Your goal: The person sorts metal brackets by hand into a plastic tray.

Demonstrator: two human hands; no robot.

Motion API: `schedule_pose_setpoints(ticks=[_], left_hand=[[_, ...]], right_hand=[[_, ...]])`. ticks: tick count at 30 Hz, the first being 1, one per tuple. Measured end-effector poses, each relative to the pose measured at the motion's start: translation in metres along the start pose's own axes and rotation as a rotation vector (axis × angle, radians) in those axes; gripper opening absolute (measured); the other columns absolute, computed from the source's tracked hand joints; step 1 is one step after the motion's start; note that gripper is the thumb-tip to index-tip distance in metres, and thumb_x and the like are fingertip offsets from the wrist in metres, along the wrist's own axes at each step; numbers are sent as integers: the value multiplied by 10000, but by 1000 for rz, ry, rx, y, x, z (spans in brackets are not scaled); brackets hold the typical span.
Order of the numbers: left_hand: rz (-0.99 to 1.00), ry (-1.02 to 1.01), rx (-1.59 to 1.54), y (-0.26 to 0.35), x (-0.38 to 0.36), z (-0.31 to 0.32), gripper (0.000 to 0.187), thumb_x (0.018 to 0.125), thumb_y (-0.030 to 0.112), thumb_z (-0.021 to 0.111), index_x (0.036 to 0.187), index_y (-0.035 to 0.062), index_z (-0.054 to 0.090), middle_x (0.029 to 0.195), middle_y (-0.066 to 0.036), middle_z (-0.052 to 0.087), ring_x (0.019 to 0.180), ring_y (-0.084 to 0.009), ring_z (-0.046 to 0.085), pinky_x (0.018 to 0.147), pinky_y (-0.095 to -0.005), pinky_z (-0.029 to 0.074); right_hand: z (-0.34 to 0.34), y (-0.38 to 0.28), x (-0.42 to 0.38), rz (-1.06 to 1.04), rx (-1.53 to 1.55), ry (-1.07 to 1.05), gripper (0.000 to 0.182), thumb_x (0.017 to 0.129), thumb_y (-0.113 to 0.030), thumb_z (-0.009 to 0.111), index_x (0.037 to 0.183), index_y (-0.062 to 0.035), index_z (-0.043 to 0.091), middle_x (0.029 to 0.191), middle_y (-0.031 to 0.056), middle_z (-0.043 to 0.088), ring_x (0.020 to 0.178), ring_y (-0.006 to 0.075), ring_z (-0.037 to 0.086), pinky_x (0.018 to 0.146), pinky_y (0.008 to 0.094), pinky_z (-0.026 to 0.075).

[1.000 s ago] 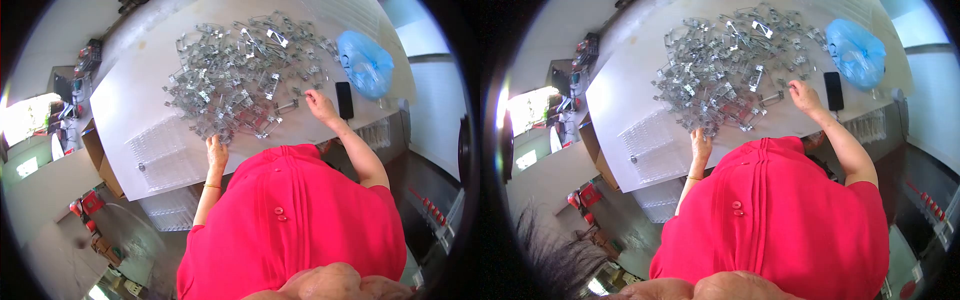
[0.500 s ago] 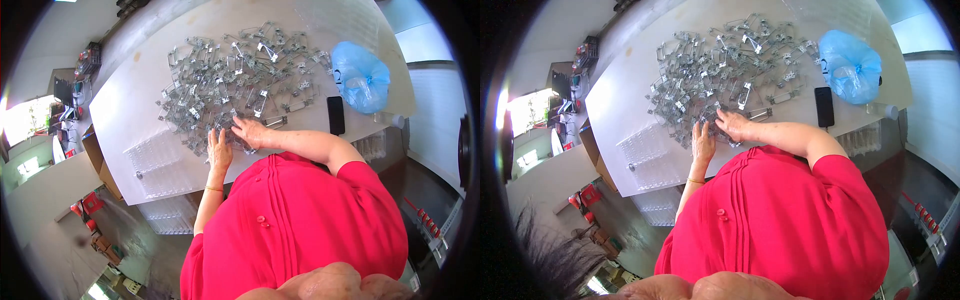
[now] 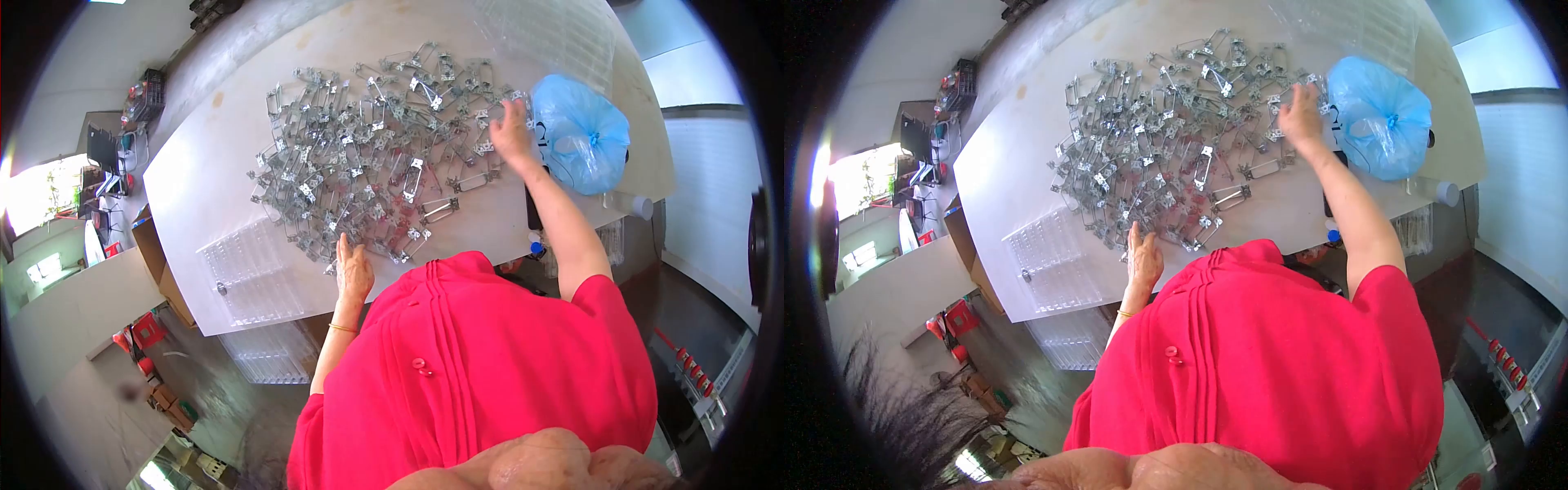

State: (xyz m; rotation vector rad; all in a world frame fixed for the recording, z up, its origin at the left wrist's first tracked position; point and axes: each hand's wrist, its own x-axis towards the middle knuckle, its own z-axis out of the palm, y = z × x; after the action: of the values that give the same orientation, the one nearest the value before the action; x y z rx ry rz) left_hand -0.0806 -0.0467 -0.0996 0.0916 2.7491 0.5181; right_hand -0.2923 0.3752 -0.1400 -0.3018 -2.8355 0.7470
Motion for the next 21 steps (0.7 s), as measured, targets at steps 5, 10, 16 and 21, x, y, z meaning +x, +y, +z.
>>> schedule_pose_setpoints(ticks=[5,10,16,21], left_hand=[[-80,5,-66,-1,-18,8,431,828,92,608,1249,4,586,1505,-373,272,1392,-517,290,1155,-506,295],[-165,-51,-77,2,-27,6,443,831,88,611,1253,-41,571,1512,-354,275,1405,-504,277,1174,-488,278],[-198,-33,-96,0,-33,9,426,847,110,632,1243,-38,579,1508,-336,295,1407,-473,296,1166,-468,297],[-248,-49,-132,-5,-44,12,424,854,121,628,1244,-39,579,1493,-329,328,1389,-455,337,1141,-467,333]], right_hand=[[11,41,16,259,-99,-116,548,858,-192,628,1339,-29,422,1435,301,357,1239,473,495,962,514,491],[27,15,-13,160,-14,-190,549,834,-171,644,1322,-27,439,1304,265,434,1154,448,540,928,507,503],[14,26,-42,121,19,-44,382,869,-161,621,1203,-28,491,1249,234,498,1113,413,571,882,500,514],[-1,40,-51,252,-161,-343,339,894,-178,613,1166,-11,501,1160,225,567,1054,416,601,873,490,523]])
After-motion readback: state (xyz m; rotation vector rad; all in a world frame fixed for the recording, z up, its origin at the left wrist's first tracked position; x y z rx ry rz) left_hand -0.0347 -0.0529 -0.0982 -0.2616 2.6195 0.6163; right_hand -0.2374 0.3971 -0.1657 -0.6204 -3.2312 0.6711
